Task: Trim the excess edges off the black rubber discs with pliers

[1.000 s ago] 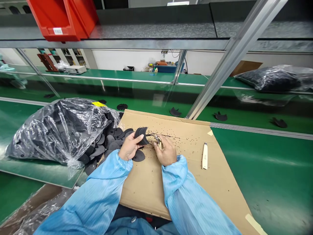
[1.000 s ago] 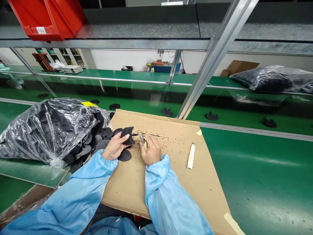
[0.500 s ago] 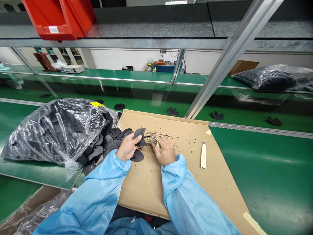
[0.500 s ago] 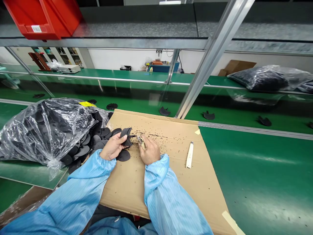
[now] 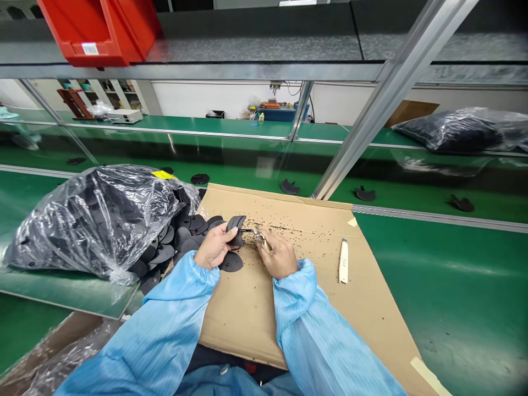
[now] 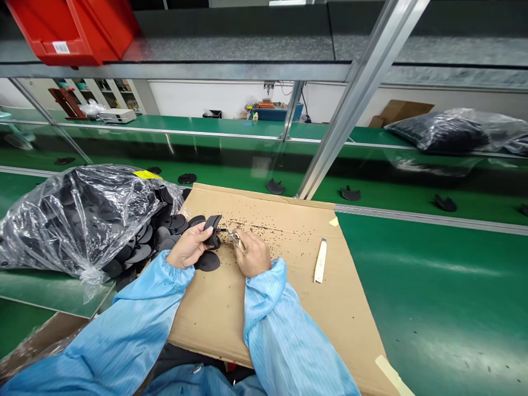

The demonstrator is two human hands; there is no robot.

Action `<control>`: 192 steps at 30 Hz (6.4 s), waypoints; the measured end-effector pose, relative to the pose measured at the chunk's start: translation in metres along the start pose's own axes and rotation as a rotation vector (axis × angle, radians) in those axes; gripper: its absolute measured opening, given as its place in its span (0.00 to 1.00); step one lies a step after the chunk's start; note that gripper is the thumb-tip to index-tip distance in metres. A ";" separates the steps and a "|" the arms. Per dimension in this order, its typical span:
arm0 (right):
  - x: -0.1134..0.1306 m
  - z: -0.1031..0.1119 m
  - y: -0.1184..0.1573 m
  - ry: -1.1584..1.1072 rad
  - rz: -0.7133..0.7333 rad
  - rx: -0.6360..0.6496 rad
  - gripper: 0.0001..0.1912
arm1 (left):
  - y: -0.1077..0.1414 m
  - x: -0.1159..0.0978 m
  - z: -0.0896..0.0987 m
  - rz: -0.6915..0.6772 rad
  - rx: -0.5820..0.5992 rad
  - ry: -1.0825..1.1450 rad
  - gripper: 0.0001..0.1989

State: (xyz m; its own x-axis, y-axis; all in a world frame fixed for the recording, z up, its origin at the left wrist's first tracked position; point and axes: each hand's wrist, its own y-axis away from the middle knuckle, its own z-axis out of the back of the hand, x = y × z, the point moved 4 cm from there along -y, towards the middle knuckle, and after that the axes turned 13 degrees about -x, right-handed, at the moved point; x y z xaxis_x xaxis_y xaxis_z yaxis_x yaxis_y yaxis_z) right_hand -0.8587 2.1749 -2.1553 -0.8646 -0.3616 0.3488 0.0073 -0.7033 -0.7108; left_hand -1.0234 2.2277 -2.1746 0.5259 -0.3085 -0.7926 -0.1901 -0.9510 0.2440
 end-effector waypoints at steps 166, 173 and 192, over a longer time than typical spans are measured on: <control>0.011 -0.001 -0.001 -0.466 -0.268 -0.288 0.09 | 0.008 0.012 -0.016 0.105 0.015 0.037 0.19; -0.026 -0.011 0.003 -0.430 -0.543 -0.613 0.15 | -0.073 -0.077 -0.017 -0.511 -0.330 -0.519 0.19; -0.018 -0.016 -0.002 -0.396 -0.506 -0.580 0.10 | -0.243 -0.022 -0.146 -0.545 -0.423 -1.411 0.28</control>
State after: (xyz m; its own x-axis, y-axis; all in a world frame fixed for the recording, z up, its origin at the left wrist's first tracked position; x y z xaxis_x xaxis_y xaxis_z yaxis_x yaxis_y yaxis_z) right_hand -0.8513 2.1923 -2.1701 -0.4551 -0.3520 0.8179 -0.6821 -0.4527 -0.5744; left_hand -0.8671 2.4624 -2.1351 -0.7644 0.0995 -0.6371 0.1211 -0.9483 -0.2935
